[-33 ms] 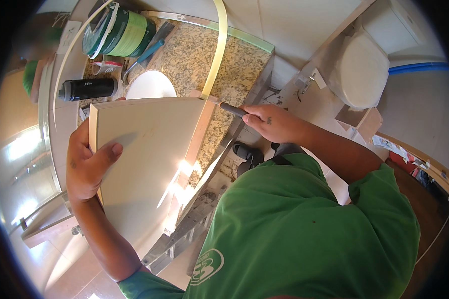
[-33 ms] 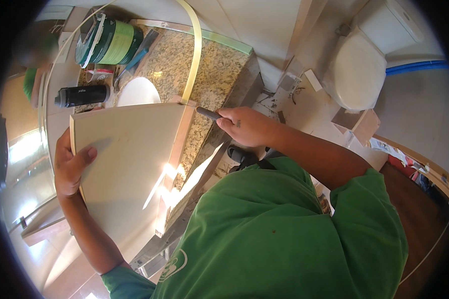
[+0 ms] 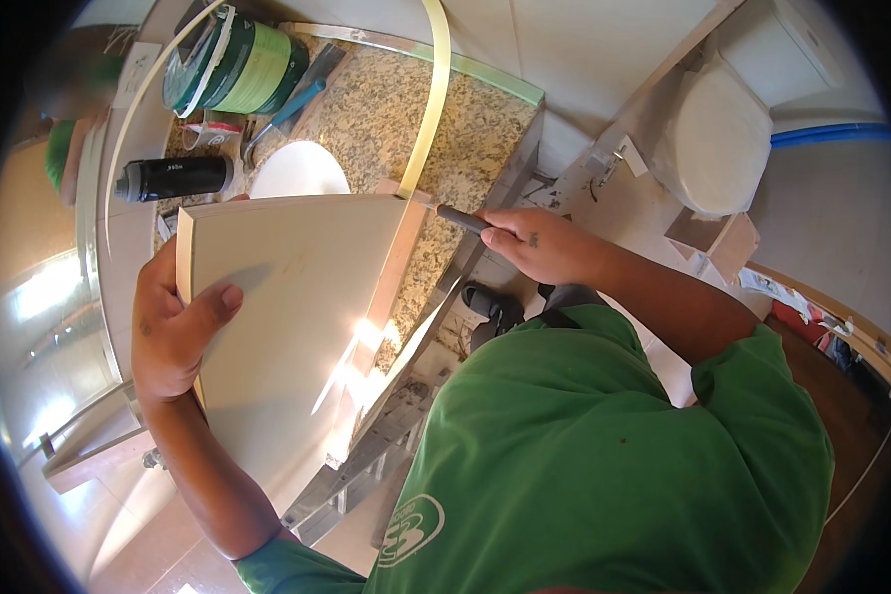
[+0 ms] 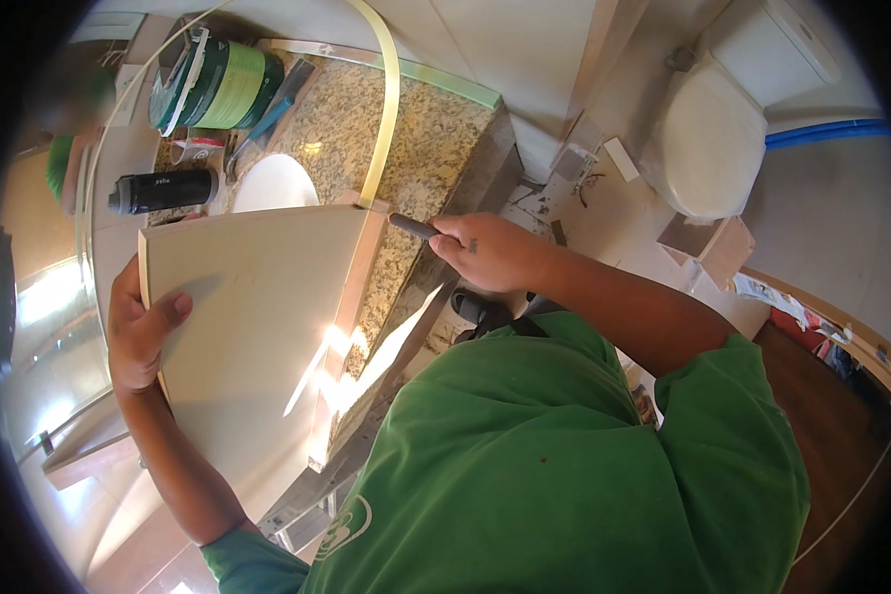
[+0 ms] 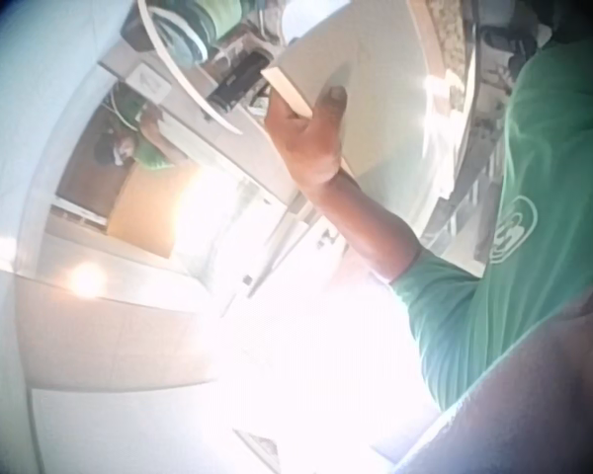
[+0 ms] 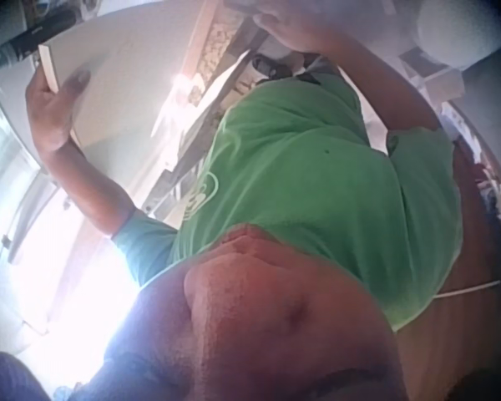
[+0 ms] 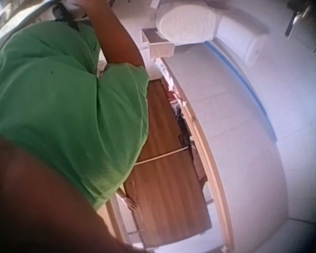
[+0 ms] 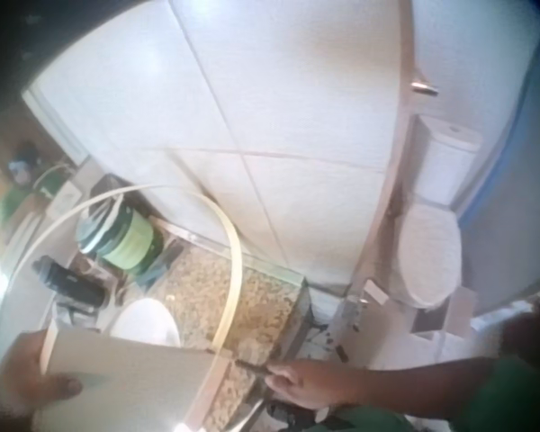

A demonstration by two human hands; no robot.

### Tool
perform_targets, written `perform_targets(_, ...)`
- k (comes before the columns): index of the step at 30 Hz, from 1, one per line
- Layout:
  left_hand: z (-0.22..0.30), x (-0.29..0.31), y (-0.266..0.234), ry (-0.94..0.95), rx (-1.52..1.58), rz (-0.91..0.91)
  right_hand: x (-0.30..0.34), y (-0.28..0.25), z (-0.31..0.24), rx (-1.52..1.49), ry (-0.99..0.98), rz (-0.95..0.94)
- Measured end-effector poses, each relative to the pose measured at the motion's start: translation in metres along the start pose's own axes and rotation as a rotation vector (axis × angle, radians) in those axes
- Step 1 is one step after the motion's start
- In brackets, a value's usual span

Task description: The person applies a strip of edge banding to a white board, uses a hammer to press it into place, trims the excess with a utility knife, and taps the edge again to secure it. The work is performed over a bathroom countertop with a sink and mirror visible.

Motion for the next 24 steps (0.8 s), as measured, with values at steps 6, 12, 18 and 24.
perform_targets(6,0.002,-0.002,0.002,-0.004,-0.028,0.011,-0.004,-0.003,0.0,0.027,-0.006,0.024)
perform_targets(12,0.005,-0.003,0.006,0.023,-0.001,0.004,-0.007,-0.003,0.005,0.024,0.014,-0.017)
perform_targets(18,0.004,-0.002,0.005,0.025,-0.016,0.004,-0.011,0.005,0.006,0.049,-0.042,0.029)
perform_targets(24,0.004,-0.002,0.006,0.025,0.029,0.013,-0.009,0.005,0.004,0.055,0.024,-0.019)
Point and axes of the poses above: each hand's wrist, its own x-axis away from the middle knuckle, its own y-axis out of the palm, z = x × y, the point moved 3 cm from there along -x, towards the middle knuckle, and after that the axes turned 6 degrees about -z, right-handed, at the moved point
